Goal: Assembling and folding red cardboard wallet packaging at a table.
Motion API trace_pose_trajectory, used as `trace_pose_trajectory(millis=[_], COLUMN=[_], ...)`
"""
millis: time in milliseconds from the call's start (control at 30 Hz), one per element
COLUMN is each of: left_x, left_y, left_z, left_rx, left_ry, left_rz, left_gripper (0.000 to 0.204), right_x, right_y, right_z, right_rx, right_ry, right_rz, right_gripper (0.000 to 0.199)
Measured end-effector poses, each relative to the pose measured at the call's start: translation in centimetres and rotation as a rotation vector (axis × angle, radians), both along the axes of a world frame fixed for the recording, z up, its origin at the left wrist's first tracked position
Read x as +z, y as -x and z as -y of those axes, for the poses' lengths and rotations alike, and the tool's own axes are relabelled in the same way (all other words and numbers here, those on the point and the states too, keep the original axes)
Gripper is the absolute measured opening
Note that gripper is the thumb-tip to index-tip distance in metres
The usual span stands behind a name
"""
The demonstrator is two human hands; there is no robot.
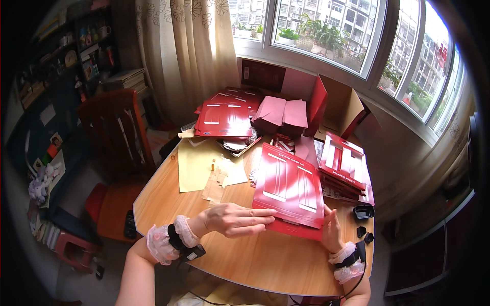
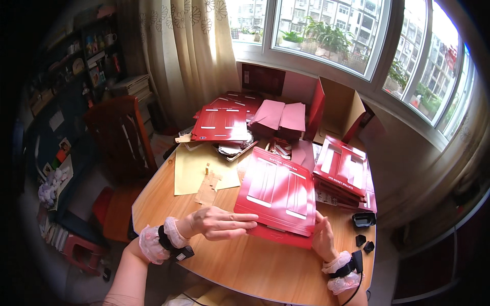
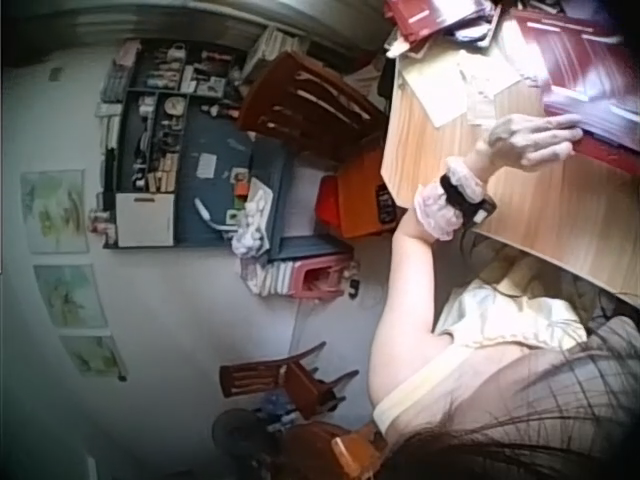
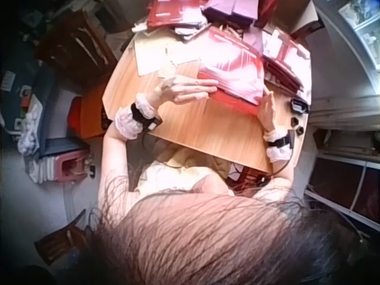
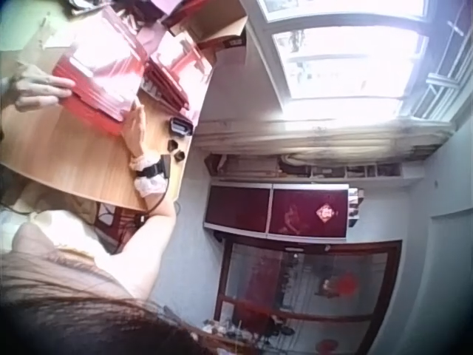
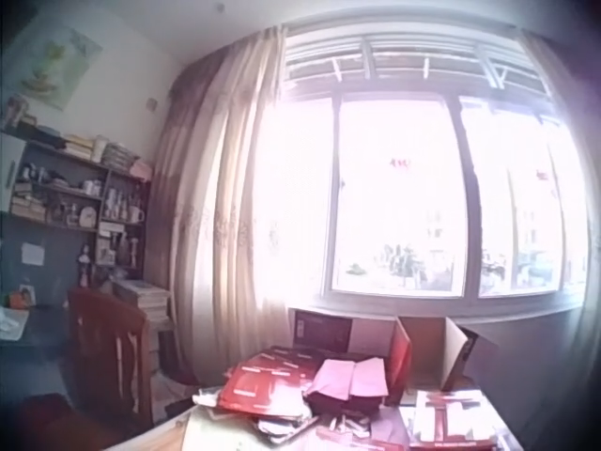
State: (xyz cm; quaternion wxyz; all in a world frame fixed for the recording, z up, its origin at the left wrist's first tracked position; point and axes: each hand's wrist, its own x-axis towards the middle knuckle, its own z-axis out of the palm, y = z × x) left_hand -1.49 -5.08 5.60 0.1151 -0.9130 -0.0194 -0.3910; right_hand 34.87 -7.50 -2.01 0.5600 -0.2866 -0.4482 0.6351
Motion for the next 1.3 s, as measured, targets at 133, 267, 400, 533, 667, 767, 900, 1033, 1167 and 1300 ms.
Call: trace_pose_trajectory(millis=[133,267,400,533,667,767,900,1033,1167,1300], left_x=[-1.1,-3.2,-2.3,-5.3,-4.9,-3.6,-1.8,-3.0,-4.0,-3.6], left_y=[-0.5,-0.2,-0.6,0.4,1.2,1.0,0.5,0.1,0.7,1.0], left_z=[-0.5,-1.6,-3.0,-5.4,-4.9,-4.3,-3.4,-2.8,-3.7,-4.0], left_rx=[-0.079,0.016,0.443,0.403,0.106,0.273,0.264,0.053,0.135,0.398], left_ry=[0.022,0.315,0.842,1.23,1.541,1.454,1.693,1.466,1.491,1.247], left_rz=[-0.038,0.29,0.731,0.798,0.865,0.42,0.141,0.251,0.353,0.385], left_gripper=[0.007,0.018,0.03,0.057,0.05,0.034,0.047,0.055,0.051,0.037], right_x=[2.4,2.2,1.9,1.8,2.6,1.7,0.7,1.5,1.4,1.7], right_y=[1.2,0.9,0.9,0.9,1.4,0.5,0.6,1.1,1.3,1.6], right_z=[-0.2,-0.2,0.0,0.0,0.2,-0.2,-0.1,-0.4,-0.5,-0.4], right_rx=[0.045,0.086,0.125,0.179,0.028,-0.103,-0.294,-0.314,-0.297,-0.294], right_ry=[-0.089,-0.011,0.011,0.006,0.007,-0.037,-0.295,-0.467,-0.542,-0.641], right_rz=[0.041,0.031,0.116,0.253,0.339,0.459,0.762,0.898,0.889,0.933], right_gripper=[0.045,0.043,0.045,0.043,0.041,0.036,0.027,0.026,0.027,0.026])
